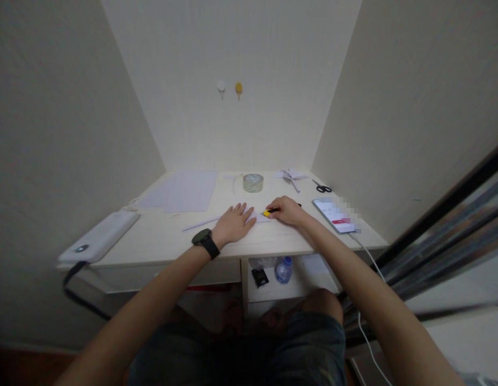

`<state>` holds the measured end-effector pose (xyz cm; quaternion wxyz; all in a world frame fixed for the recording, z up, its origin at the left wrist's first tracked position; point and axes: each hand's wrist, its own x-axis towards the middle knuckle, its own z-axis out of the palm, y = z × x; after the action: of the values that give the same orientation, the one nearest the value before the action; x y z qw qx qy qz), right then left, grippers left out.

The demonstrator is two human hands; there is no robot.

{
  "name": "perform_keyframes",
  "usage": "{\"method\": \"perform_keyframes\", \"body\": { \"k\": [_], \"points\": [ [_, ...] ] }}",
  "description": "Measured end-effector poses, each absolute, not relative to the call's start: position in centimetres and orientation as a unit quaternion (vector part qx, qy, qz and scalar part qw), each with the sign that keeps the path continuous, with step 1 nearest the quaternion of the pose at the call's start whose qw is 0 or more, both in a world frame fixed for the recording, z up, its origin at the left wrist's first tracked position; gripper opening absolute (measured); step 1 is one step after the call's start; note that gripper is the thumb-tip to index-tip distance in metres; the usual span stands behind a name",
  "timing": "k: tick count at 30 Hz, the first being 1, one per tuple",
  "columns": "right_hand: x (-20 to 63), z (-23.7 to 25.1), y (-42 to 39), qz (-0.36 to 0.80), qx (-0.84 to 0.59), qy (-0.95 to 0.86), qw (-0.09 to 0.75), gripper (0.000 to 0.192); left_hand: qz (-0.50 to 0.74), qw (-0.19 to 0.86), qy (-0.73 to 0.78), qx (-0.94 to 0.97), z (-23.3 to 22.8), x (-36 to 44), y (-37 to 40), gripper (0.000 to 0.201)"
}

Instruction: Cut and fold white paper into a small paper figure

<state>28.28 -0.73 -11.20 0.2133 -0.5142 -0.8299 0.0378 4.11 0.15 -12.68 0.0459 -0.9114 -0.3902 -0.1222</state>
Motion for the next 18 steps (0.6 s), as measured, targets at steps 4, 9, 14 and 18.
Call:
{"method": "perform_keyframes", "body": {
  "k": [4,9,14,18],
  "points": [
    [28.6,-11.5,-0.3,0.037,-0.480,-0.846,0.229,0.025,-0.137,0.044,-0.383,-0.912,-13.0,4.1,0.2,0.052],
    [28.8,-12.6,0.2,0.025,-0.481,-0.840,0.248,0.024,-0.111,0.038,-0.392,-0.913,-12.6,4.1,0.1,0.051],
    [28.8,-13.7,0.2,0.010,-0.488,-0.828,0.276,0.026,-0.093,0.035,-0.396,-0.913,-12.0,3.9,0.2,0.053],
    [28.6,-14.2,-0.2,0.003,-0.503,-0.820,0.274,0.027,-0.087,0.043,-0.405,-0.909,-12.1,3.9,0.2,0.055]
  ]
}}
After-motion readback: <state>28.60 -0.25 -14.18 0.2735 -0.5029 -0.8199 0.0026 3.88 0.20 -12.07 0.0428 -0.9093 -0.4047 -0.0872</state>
